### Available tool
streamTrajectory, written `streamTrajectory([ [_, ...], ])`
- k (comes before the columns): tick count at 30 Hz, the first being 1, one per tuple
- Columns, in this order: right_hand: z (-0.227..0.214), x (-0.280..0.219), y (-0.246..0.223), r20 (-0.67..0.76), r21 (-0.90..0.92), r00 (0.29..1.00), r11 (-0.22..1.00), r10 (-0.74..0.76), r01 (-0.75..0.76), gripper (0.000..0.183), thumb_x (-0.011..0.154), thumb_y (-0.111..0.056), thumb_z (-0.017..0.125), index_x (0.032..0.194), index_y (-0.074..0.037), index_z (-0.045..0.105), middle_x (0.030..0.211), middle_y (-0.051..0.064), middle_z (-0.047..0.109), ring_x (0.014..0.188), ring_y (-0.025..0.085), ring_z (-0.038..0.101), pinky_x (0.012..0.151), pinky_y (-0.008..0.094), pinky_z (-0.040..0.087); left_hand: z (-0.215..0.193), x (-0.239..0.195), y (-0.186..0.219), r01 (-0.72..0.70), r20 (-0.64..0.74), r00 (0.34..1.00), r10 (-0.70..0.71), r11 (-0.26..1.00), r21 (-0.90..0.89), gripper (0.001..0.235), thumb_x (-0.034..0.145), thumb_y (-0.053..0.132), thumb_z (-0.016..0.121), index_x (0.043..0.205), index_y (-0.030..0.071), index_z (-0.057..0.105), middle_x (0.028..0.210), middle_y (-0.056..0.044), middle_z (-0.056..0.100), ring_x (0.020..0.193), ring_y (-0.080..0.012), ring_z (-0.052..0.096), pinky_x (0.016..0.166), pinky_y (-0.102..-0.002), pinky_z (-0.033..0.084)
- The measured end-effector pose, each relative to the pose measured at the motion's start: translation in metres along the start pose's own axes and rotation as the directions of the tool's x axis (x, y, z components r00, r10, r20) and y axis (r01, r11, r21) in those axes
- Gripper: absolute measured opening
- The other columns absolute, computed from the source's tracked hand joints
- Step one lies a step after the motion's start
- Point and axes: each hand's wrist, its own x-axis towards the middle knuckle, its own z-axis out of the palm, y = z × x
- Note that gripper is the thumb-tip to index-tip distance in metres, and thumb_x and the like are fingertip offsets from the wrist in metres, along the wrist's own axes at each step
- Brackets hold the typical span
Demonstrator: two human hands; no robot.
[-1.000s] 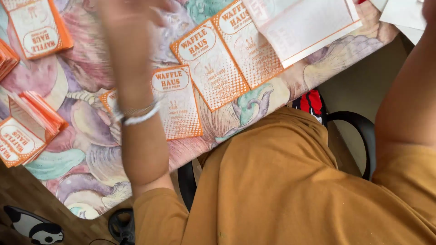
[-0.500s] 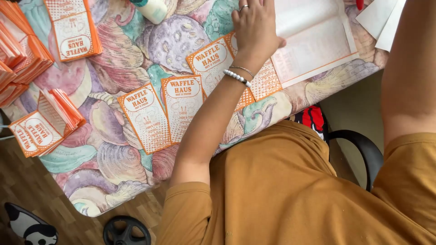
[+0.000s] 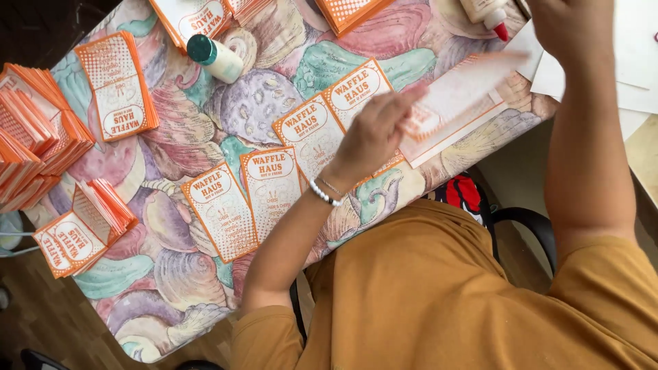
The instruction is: Assembling paper bags by folding pre-printed templates and applying glue to the edges.
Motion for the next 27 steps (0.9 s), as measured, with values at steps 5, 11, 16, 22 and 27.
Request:
streamTrajectory([
  [5, -0.031, -0.063, -0.057, -0.032, 0.087, 0.995, 0.992, 0.093, -0.090, 0.010, 0.122, -0.005, 0.061, 0.122, 0.003, 0.066, 0.096, 0.008, 0.062, 0.082, 0.014, 0.051, 0.072, 0.031, 0.041, -0.028, 0.031, 0.036, 0.068, 0.192, 0.980, -0.058, 0.997, -0.047, 0.066, 0.088, 0.027, 0.073, 0.148, 0.013, 0.047, 0.145, -0.009, 0.056, 0.142, -0.0309, 0.055, 0.123, -0.049, 0.044],
  [11, -0.025, -0.130, -0.057, -0.025, 0.332, 0.946, 0.895, 0.323, -0.297, 0.020, 0.124, -0.009, 0.055, 0.139, 0.002, 0.063, 0.112, 0.012, 0.071, 0.083, 0.012, 0.059, 0.076, 0.024, 0.048, 0.047, 0.051, -0.005, 0.305, 0.240, 0.836, -0.493, 0.782, 0.543, 0.087, 0.086, 0.048, 0.079, 0.152, 0.009, 0.038, 0.123, -0.007, 0.066, 0.111, -0.0225, 0.063, 0.095, -0.042, 0.049],
  [16, -0.011, -0.143, -0.054, 0.022, 0.328, 0.902, 0.849, 0.432, -0.414, 0.024, 0.117, -0.020, 0.062, 0.135, -0.006, 0.065, 0.107, 0.005, 0.071, 0.084, 0.011, 0.060, 0.080, 0.024, 0.050, 0.069, 0.051, -0.015, 0.391, 0.169, 0.800, -0.576, 0.714, 0.581, 0.091, 0.074, 0.038, 0.092, 0.148, 0.013, 0.046, 0.112, -0.004, 0.071, 0.107, -0.0248, 0.064, 0.095, -0.044, 0.042],
  [22, 0.003, -0.129, -0.056, -0.068, 0.406, 0.987, 0.908, 0.143, -0.103, 0.055, 0.107, 0.001, 0.074, 0.152, 0.003, 0.042, 0.134, 0.025, 0.059, 0.109, 0.026, 0.058, 0.093, 0.034, 0.051, 0.047, 0.052, 0.006, 0.530, 0.081, 0.841, -0.535, 0.845, 0.080, 0.021, 0.075, 0.014, 0.083, 0.078, 0.017, 0.063, 0.081, -0.002, 0.064, 0.073, -0.0208, 0.063, 0.064, -0.039, 0.049],
  [27, 0.032, -0.114, -0.073, -0.114, 0.778, 0.974, 0.627, 0.194, -0.033, 0.099, 0.094, -0.011, 0.085, 0.172, -0.011, 0.024, 0.118, 0.013, 0.071, 0.107, 0.018, 0.071, 0.104, 0.032, 0.061, 0.038, 0.031, 0.026, 0.493, 0.196, 0.787, -0.585, 0.405, -0.770, 0.016, 0.090, 0.014, 0.077, 0.096, 0.012, 0.061, 0.086, 0.007, 0.062, 0.082, -0.0008, 0.053, 0.076, -0.017, 0.046],
])
